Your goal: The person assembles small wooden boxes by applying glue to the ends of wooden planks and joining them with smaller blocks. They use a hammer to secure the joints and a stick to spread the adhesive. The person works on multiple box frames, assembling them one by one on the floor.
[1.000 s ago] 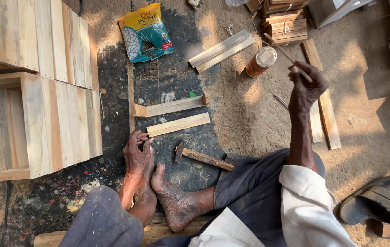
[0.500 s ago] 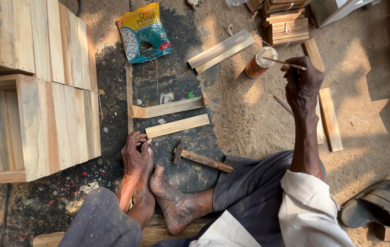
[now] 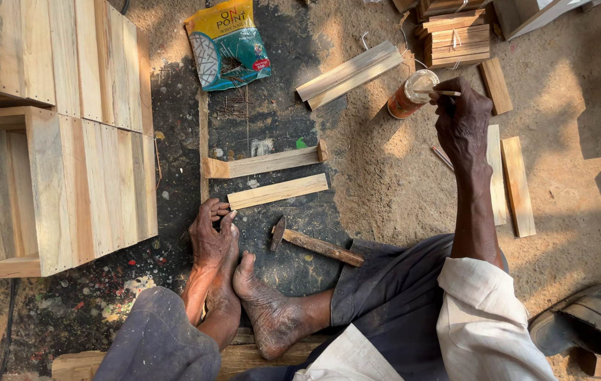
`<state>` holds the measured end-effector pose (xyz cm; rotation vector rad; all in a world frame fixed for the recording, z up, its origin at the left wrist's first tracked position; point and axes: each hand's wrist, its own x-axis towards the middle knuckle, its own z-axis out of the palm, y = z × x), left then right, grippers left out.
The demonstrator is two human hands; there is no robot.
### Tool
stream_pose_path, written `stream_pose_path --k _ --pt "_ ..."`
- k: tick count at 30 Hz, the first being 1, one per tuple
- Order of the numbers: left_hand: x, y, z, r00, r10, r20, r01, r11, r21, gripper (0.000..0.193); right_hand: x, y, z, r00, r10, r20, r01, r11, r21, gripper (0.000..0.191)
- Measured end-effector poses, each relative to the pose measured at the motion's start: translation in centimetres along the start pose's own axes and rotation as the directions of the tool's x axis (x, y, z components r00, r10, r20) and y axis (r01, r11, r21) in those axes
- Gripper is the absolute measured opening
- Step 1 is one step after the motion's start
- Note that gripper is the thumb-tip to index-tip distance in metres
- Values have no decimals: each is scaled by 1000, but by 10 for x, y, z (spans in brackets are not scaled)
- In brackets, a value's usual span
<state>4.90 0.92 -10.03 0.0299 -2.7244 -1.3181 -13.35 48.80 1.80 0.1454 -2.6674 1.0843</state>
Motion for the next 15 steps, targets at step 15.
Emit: stream_pose_path --k 15 --pt "1 1 1 1000 -13 -14 13 1000 3 44 -22 21 -51 946 205 -253 -53 864 501 16"
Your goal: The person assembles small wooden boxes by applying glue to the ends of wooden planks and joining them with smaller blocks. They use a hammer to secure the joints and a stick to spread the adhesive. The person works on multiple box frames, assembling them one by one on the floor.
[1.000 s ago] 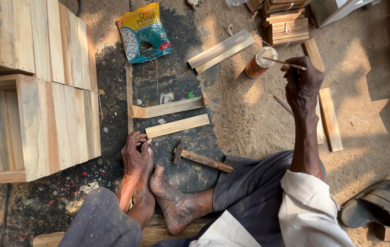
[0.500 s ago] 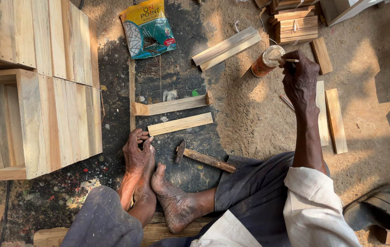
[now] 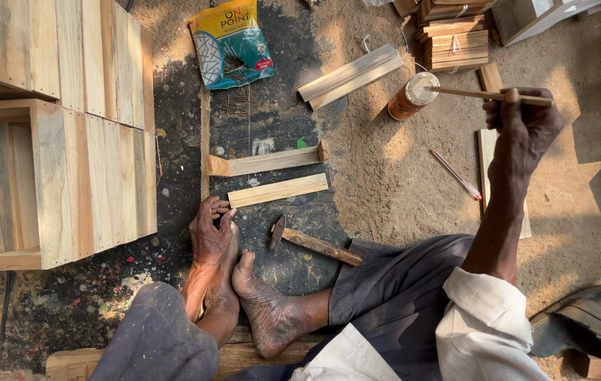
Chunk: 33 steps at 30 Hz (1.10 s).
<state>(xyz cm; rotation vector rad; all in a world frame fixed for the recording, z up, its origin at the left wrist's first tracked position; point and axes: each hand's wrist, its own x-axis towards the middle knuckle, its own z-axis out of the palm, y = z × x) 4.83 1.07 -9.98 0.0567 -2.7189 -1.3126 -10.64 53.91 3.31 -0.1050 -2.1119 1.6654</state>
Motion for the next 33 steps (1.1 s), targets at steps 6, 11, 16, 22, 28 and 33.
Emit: stream_pose_path --k 6,11,16,22,28,33 --pt "1 2 0 1000 -29 6 29 1000 -11 44 -6 0 -26 966 247 -81 -184 869 459 19" --pt "1 0 0 1000 -26 6 27 1000 -5 44 -11 8 -16 965 247 -88 -196 903 382 19" --pt "0 -1 1 1000 -20 2 20 1000 -4 44 -6 23 10 998 -19 -52 13 994 -111 19" --pt "0 -2 1 1000 -14 7 14 1000 9 44 1 28 48 965 -145 216 229 867 -442 12" --pt "-1 -1 1 1000 -20 4 20 1000 13 44 -1 24 61 958 -109 267 218 879 -424 10" --pt "-1 -2 1 1000 -18 7 18 1000 18 44 0 24 59 963 -74 258 180 892 -414 9"
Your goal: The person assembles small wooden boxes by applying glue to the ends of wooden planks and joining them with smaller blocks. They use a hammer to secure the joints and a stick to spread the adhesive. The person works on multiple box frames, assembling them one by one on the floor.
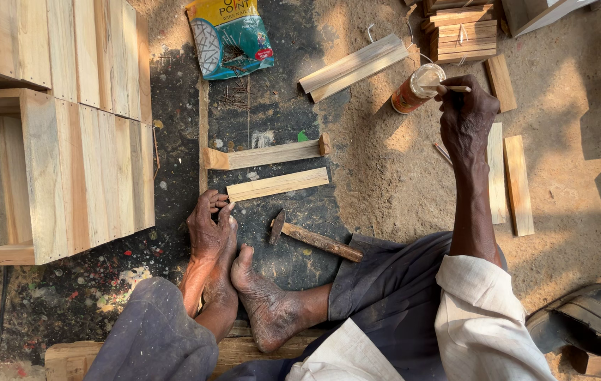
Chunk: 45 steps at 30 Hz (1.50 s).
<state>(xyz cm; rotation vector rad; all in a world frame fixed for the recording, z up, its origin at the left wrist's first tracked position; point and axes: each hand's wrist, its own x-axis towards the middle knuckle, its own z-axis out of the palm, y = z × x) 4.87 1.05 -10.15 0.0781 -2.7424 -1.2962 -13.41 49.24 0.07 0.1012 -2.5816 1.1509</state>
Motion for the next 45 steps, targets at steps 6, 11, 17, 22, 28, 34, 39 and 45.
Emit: stream_pose_path --k 6,11,17,22,28,34,39,45 --pt "0 -2 1 1000 5 -5 -5 1000 4 44 -2 14 -21 988 16 -155 -16 1000 3 12" --pt "0 -2 2 1000 -8 -2 8 1000 -11 44 -15 22 -50 947 234 -221 -100 866 489 17" --pt "0 -1 1 1000 -3 -4 3 1000 -14 43 -23 16 -79 842 535 -77 -199 440 875 19" --pt "1 1 0 999 -34 -1 34 999 -40 43 -21 10 -82 764 636 108 -222 101 970 21" --pt "2 4 -2 1000 -29 11 30 998 -56 43 -25 20 -82 737 644 203 -219 -56 974 21" --pt "2 5 -2 999 -45 9 45 996 -81 42 -32 42 -63 706 703 86 -258 142 956 12" --pt "2 4 -1 1000 -30 4 30 997 -75 42 -35 45 -49 691 719 69 -255 153 955 20" --pt "2 3 -1 1000 -28 1 28 997 -68 42 -38 45 -52 729 683 39 -279 245 928 22"
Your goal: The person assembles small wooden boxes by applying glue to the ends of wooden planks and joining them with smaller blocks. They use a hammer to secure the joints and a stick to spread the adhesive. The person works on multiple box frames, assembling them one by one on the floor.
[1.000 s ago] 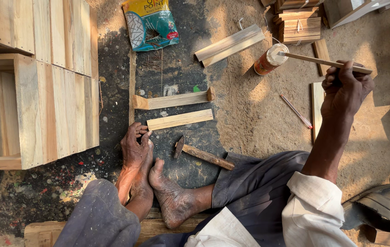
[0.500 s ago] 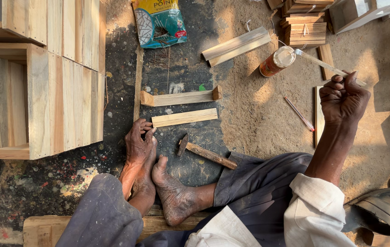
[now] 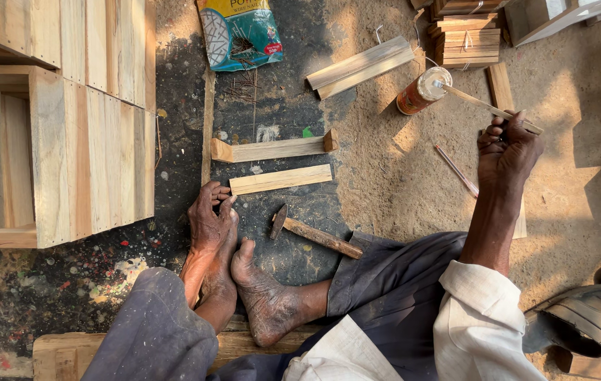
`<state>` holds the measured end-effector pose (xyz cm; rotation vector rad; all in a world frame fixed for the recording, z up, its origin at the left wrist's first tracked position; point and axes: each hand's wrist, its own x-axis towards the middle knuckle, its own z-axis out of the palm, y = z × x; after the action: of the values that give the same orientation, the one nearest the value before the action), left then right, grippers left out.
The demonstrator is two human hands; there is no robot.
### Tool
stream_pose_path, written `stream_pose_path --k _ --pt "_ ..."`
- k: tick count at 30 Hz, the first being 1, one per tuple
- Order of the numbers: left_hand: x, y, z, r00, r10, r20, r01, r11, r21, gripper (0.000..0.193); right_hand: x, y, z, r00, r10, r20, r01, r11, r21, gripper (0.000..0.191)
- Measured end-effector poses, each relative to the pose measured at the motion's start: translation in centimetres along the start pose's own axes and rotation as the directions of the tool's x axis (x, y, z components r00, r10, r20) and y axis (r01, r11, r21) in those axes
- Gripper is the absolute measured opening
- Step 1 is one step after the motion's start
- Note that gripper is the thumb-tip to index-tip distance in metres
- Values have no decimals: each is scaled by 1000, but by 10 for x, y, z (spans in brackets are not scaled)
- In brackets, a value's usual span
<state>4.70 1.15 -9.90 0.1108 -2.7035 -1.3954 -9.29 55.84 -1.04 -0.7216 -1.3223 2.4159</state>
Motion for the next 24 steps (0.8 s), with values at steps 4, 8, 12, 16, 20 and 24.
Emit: stream_pose_path --k 4,8,12,16,20,24 --pt "0 1 0 1000 -8 1 8 1000 -5 43 2 1 -2 999 45 -29 -40 987 159 17" --pt "0 1 0 1000 -23 0 23 1000 -4 42 1 -1 0 998 55 -44 -48 986 162 18" --pt "0 0 0 1000 -10 0 10 1000 -8 43 -6 -1 5 997 -52 -51 47 994 -99 22" --pt "0 0 1 1000 -17 -1 17 1000 -9 43 -8 1 4 999 -21 -45 19 999 -34 21" --pt "1 0 1 1000 -24 0 24 1000 -10 42 -2 4 -2 1000 -22 -12 21 999 -41 22" --pt "1 1 1 1000 -14 -2 14 1000 -6 43 3 7 -9 997 52 -63 -44 991 123 18"
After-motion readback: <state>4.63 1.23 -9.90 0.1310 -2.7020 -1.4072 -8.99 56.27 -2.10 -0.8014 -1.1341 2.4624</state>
